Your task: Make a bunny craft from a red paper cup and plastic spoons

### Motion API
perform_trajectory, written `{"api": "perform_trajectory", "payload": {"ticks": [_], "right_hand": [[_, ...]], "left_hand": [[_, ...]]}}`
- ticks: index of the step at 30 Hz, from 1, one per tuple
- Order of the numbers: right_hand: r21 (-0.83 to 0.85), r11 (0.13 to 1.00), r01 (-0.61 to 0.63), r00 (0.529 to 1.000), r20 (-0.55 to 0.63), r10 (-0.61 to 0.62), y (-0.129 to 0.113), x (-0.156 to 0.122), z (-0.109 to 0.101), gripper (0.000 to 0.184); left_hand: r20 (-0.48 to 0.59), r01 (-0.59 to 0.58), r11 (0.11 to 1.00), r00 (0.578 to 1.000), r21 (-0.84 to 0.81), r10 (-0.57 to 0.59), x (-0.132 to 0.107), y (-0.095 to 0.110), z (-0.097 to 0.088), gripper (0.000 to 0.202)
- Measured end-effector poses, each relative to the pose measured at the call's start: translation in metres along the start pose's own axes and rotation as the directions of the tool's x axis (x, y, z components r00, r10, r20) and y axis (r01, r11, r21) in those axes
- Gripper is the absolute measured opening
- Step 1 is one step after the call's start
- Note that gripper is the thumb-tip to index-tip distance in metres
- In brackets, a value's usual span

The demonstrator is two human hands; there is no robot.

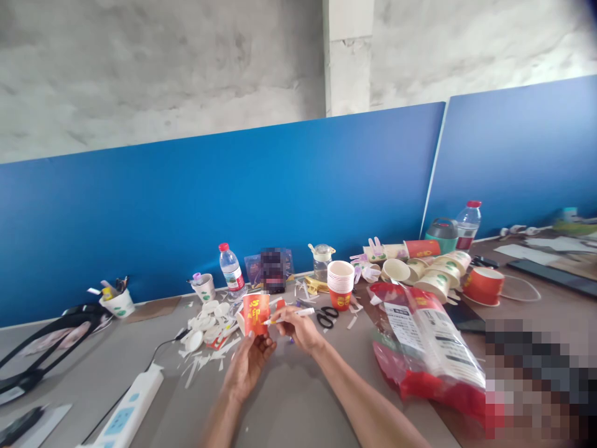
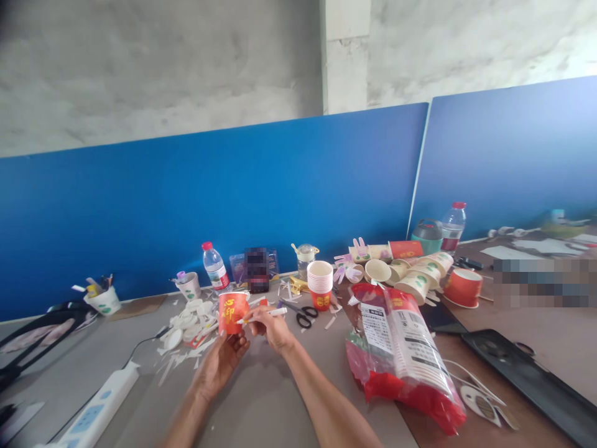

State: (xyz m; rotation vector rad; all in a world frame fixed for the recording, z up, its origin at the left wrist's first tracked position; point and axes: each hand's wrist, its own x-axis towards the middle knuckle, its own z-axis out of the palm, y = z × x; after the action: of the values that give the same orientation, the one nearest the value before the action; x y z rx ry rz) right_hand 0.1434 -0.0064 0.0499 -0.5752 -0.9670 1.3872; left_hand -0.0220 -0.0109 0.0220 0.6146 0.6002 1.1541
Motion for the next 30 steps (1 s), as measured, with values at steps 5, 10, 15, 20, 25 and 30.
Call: {"api": "perform_trajectory", "payload": {"ticks": [5,10,15,20,25,30], "right_hand": [[0.003,1.0,0.005,1.0,-0.022,-0.005,0.002,0.005,-0.006,0.023],[0.049,0.998,0.043,0.997,-0.06,-0.04,0.001,0.007,-0.008,0.024],[0.058,0.998,0.033,0.998,-0.052,-0.03,0.002,0.002,-0.003,0.022],[0.048,0.999,0.012,0.999,-0.031,-0.011,0.002,0.001,0.0,0.024],[0.055,0.998,0.008,0.999,-0.038,-0.006,0.002,0.004,-0.004,0.02],[0.094,0.995,0.039,0.995,-0.094,-0.03,0.0,0.007,-0.01,0.017]], "left_hand": [[0.033,0.04,0.999,0.999,-0.024,-0.039,-0.005,0.005,0.004,0.019],[0.095,0.06,0.997,0.994,-0.049,-0.055,-0.007,0.006,0.008,0.027],[0.094,0.065,0.997,0.994,-0.041,-0.061,-0.007,0.004,0.009,0.037],[0.102,0.095,0.995,0.991,-0.031,-0.091,-0.008,0.004,0.01,0.04],[0.119,0.13,0.991,0.985,-0.017,-0.128,-0.01,0.005,0.009,0.043],[0.161,0.148,0.989,0.977,-0.019,-0.143,-0.012,0.006,0.009,0.054]]}}
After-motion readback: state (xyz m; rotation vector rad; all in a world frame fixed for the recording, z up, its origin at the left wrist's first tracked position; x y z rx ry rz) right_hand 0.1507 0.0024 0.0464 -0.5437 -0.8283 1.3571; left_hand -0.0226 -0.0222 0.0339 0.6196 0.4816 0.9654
